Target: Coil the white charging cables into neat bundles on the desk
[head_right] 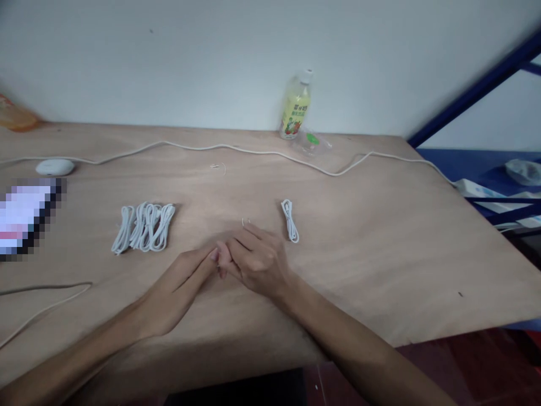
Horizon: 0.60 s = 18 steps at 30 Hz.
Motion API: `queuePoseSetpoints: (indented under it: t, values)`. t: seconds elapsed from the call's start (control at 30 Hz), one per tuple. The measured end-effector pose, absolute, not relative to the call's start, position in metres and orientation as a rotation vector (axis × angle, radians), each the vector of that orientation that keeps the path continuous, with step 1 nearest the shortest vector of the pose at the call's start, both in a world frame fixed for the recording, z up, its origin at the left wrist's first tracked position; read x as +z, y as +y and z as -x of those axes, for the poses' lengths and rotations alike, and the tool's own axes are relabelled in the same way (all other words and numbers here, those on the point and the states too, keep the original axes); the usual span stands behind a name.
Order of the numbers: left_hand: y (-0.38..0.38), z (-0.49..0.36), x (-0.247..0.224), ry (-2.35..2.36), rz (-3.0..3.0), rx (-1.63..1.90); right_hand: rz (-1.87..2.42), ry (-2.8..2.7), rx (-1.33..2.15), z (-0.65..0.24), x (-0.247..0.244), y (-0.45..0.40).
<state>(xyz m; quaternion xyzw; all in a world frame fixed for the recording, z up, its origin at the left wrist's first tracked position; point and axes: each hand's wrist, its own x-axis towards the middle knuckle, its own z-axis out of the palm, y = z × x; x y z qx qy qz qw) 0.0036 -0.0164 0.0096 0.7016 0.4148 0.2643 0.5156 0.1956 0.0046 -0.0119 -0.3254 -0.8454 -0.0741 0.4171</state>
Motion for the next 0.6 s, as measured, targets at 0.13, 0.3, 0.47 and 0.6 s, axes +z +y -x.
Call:
queuePoseSetpoints:
  t: [0.13,0.3,0.47,0.6]
  values:
    - [-0.0161,-0.0035,0.0055,1.082,-1.609,0.621,0.852,-2.144,-0.24,-0.1947,-0.0109,0.0055]
    - [-0.0172,-0.004,0.0055,1.092,-1.424,0.515,0.839,-2.169,-0.393,-0.1966,-0.0103,0.0043]
    - [-0.017,-0.0058,0.0087,0.974,-1.431,0.528,0.757,-2.2,-0.369,-0.1994,-0.01,0.0061]
    - [-0.0144,-0.0038,0.0023,0.936,-1.833,0.689,0.796,-2.19,-0.288,-0.1977,-0.012,0.0083]
